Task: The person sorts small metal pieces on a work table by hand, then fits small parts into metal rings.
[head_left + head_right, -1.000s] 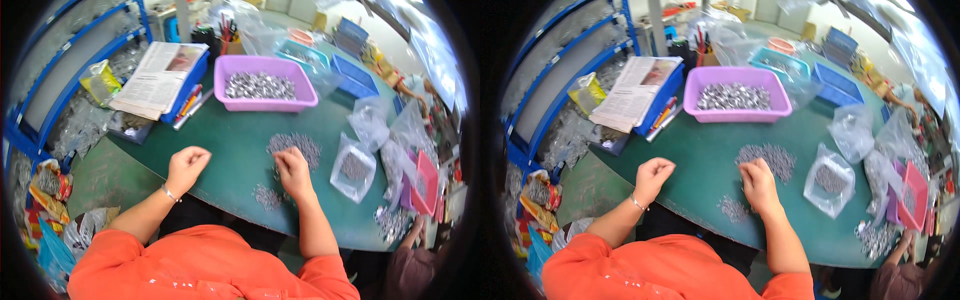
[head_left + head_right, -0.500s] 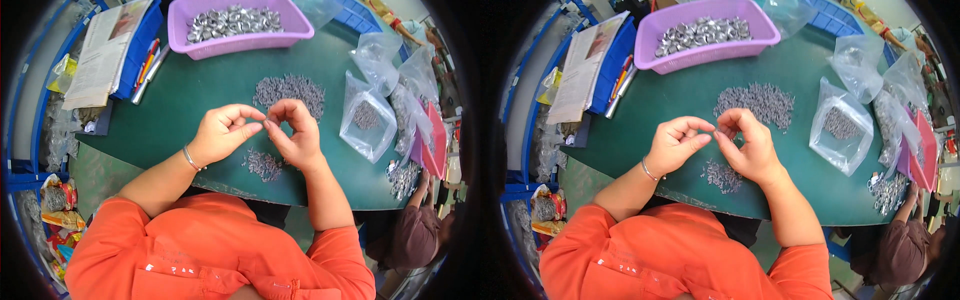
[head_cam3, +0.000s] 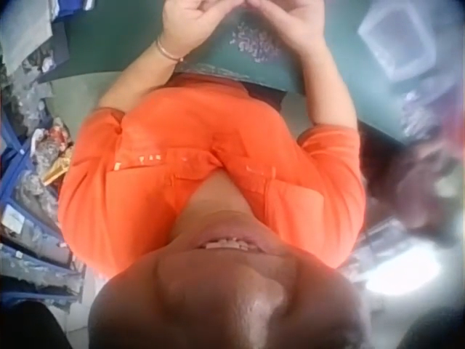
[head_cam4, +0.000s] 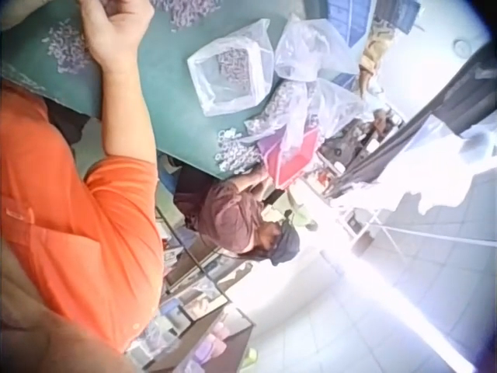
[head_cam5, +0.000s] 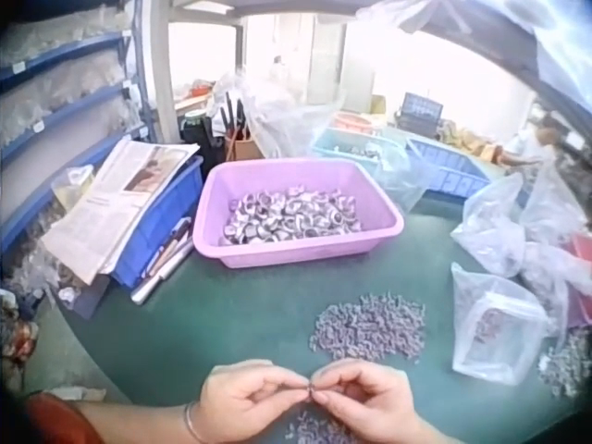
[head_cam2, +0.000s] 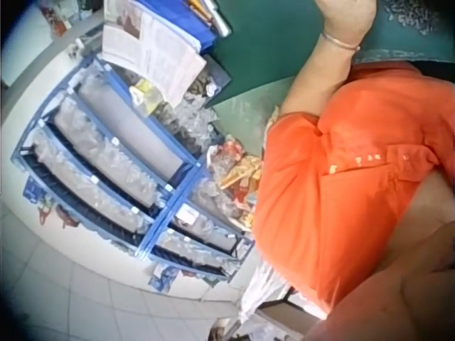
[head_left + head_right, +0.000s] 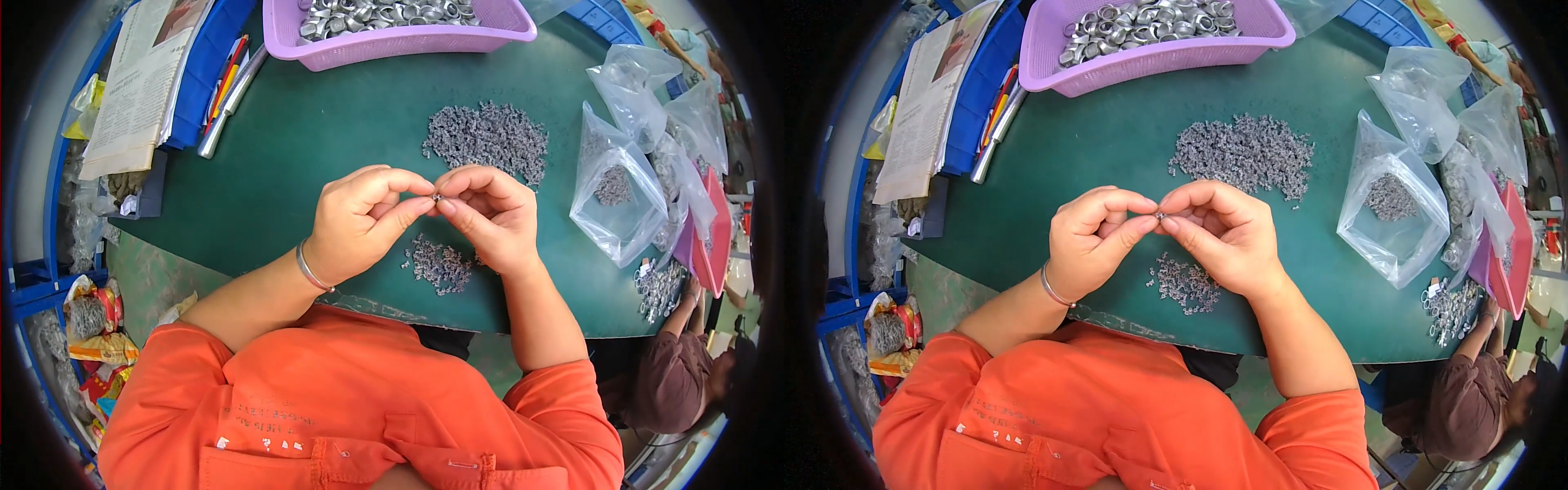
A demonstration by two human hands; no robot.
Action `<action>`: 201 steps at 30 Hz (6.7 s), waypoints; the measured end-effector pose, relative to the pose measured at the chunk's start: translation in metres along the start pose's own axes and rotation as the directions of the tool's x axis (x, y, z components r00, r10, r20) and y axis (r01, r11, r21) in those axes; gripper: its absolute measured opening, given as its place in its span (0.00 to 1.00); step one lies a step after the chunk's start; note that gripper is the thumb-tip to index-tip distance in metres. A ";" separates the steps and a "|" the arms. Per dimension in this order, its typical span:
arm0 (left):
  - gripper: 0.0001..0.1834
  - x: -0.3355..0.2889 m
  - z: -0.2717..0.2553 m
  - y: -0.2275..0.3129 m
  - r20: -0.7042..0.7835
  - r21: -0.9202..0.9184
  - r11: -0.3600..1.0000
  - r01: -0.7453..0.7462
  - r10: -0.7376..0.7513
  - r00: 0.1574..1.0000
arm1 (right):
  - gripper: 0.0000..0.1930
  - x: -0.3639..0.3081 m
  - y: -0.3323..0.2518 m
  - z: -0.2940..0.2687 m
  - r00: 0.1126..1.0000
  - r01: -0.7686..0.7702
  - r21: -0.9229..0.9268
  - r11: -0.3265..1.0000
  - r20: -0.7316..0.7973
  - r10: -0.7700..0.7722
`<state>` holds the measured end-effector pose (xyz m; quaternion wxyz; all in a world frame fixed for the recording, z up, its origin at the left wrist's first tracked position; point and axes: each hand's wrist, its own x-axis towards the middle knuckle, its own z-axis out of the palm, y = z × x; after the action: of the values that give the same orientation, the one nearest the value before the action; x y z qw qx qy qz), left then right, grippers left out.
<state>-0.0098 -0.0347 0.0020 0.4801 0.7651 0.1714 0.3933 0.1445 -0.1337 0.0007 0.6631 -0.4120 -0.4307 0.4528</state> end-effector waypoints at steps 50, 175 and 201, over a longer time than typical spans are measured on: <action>0.07 -0.003 -0.002 0.003 0.251 0.021 0.999 -0.028 0.022 0.968 | 0.07 -0.002 -0.066 -0.033 0.946 0.229 -0.760 0.609 0.322 0.045; 0.07 0.031 0.008 -0.014 0.433 0.278 0.960 0.027 -0.150 0.889 | 0.04 0.005 -0.032 -0.038 0.992 0.117 -0.927 0.355 0.125 -0.001; 0.07 0.028 0.008 -0.021 0.508 0.273 0.944 -0.188 0.025 0.861 | 0.03 0.000 -0.040 -0.044 0.968 0.103 -0.899 0.425 0.189 0.164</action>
<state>0.0161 -0.0115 -0.0057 0.3578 0.9149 0.0591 0.1770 0.1957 -0.1504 0.0258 0.2710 -0.6507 -0.6774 0.2105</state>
